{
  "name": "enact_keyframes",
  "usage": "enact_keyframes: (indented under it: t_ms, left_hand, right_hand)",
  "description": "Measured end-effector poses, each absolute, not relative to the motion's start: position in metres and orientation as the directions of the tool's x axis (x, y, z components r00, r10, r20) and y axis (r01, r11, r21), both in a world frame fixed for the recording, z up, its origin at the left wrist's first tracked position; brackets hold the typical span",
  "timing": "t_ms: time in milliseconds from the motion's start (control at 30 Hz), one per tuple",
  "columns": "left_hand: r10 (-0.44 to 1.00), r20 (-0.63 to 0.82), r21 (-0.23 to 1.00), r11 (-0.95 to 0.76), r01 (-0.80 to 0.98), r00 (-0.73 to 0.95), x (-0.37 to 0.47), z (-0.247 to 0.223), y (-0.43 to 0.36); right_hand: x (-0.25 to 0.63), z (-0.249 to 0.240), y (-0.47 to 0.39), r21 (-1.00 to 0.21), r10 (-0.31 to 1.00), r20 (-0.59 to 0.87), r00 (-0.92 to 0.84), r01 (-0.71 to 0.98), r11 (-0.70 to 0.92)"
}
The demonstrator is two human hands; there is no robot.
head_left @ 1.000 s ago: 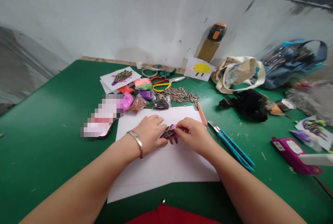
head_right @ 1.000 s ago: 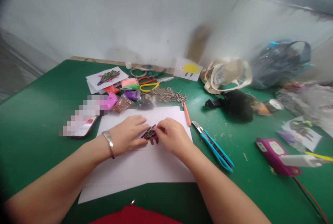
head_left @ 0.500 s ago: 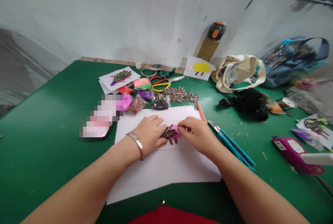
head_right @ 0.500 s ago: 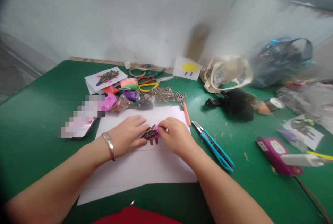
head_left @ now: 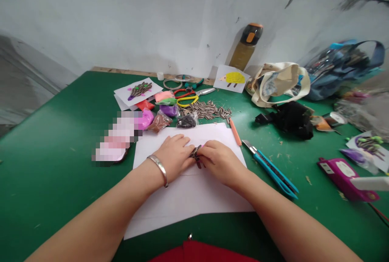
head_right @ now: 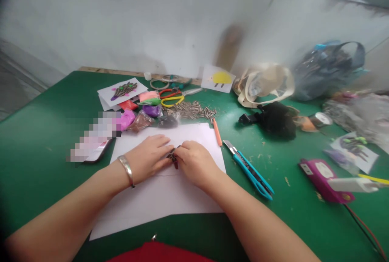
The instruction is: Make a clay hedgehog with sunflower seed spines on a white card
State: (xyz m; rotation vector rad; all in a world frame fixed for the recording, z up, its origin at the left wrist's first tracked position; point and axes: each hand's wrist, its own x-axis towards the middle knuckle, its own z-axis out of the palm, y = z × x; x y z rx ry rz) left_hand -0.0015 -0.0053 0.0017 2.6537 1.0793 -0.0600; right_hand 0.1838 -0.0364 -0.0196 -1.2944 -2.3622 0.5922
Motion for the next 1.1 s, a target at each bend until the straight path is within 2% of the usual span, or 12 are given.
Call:
enact_keyframes:
  t_ms: [200, 500, 933, 1100]
  left_hand:
    - [0.689, -0.132, 0.225, -0.680, 0.698, 0.713, 0.000, 0.001, -0.006]
    - [0.696, -0.118, 0.250, -0.669, 0.700, 0.708, -0.001, -0.001, -0.006]
    - [0.701, -0.120, 0.228, -0.670, 0.707, 0.703, 0.000, -0.003, -0.006]
    - [0.684, -0.113, 0.220, -0.690, 0.689, 0.721, -0.001, 0.002, -0.005]
  right_hand:
    - [0.182, -0.022, -0.035, -0.512, 0.856, 0.148, -0.495, 0.702, 0.495]
    - [0.183, -0.021, -0.035, -0.537, 0.910, 0.140, -0.391, 0.742, 0.401]
    - [0.177, -0.022, -0.036, -0.551, 0.905, 0.126, -0.406, 0.730, 0.404]
    - [0.193, -0.019, -0.030, -0.574, 0.939, 0.176, -0.296, 0.744, 0.342]
